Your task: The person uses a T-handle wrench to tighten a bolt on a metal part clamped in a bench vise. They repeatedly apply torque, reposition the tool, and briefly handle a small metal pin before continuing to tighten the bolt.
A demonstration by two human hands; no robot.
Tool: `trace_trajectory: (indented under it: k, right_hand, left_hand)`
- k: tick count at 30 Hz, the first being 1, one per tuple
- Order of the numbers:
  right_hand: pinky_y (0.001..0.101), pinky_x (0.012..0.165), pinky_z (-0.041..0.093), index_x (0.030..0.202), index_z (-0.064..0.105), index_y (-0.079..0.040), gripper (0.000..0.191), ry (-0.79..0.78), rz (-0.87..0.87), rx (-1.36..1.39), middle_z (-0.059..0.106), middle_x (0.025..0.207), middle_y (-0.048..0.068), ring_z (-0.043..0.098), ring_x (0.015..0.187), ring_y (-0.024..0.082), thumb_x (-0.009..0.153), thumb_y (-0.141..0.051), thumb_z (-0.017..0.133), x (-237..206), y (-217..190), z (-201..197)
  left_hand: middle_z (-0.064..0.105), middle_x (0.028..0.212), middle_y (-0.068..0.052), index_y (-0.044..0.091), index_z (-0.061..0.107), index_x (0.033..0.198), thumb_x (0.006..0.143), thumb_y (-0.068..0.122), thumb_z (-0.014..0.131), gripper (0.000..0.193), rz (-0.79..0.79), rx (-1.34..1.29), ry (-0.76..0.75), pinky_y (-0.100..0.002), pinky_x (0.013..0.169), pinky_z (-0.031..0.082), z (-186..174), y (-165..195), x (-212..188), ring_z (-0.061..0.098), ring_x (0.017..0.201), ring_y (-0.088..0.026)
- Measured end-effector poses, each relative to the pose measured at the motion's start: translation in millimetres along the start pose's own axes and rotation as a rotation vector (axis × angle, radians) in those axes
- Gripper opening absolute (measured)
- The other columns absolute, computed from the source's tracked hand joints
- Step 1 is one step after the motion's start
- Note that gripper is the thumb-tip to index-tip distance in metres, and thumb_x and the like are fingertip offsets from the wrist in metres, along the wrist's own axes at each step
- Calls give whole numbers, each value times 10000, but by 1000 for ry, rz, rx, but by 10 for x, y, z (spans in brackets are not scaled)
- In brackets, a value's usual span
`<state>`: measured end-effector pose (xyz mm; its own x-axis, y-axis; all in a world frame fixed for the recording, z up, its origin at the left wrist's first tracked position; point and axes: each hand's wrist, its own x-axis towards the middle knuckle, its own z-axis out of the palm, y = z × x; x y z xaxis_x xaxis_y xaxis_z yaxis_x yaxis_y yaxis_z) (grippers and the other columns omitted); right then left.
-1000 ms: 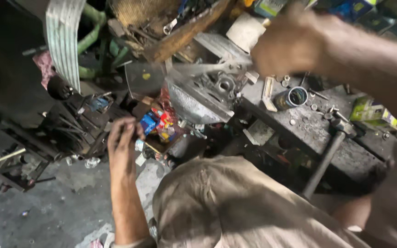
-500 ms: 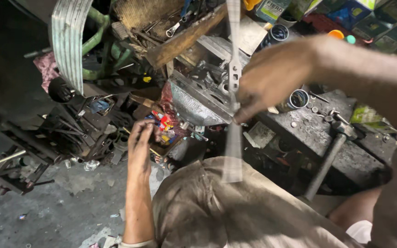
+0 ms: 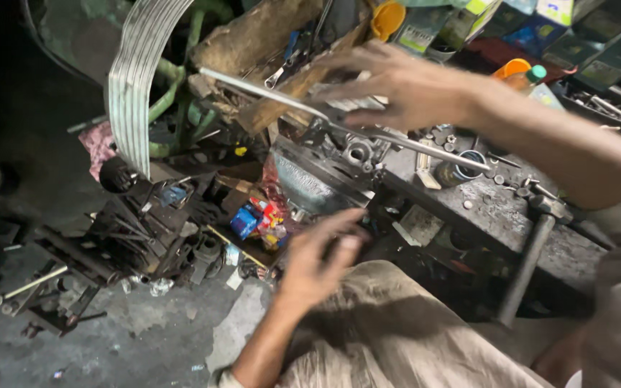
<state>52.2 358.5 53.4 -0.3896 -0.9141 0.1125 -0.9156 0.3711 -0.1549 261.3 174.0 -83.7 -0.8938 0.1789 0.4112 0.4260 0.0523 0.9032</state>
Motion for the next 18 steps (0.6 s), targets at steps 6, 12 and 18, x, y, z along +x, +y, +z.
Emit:
trace_trajectory:
  k: [6,12,18]
  right_hand:
    - [588,1112,366,1336,733,-342,403,32,-292,-139,378,1619,146,385,1408,410,945,-251,699,536,66,215]
    - [596,1186,327,1210,776,-246,211,184,-191,-282,454,1623,132,375,1502,383,1012,-292,718,492,623,219]
    - [600,1180,320,1227,764,-134,292,177,166,-369,614,1384,136,498,1390,357,1087,-350,627,-397,734,130]
  left_hand:
    - [636,569,-121,102,402,1604,1007,536,527,749,156,423,-409,-502,494,519,1024,407,669,631,469,-332]
    - [634,508,-115,72,534,1401,985,577,522,655,-8,661,-495,-476,419,506,1057,317,831,638,427,-313]
    - [698,661,-85,169,716,948,971,345,613,206,-178,772,-379,-480,514,538,-240,647,543,703,594,-314]
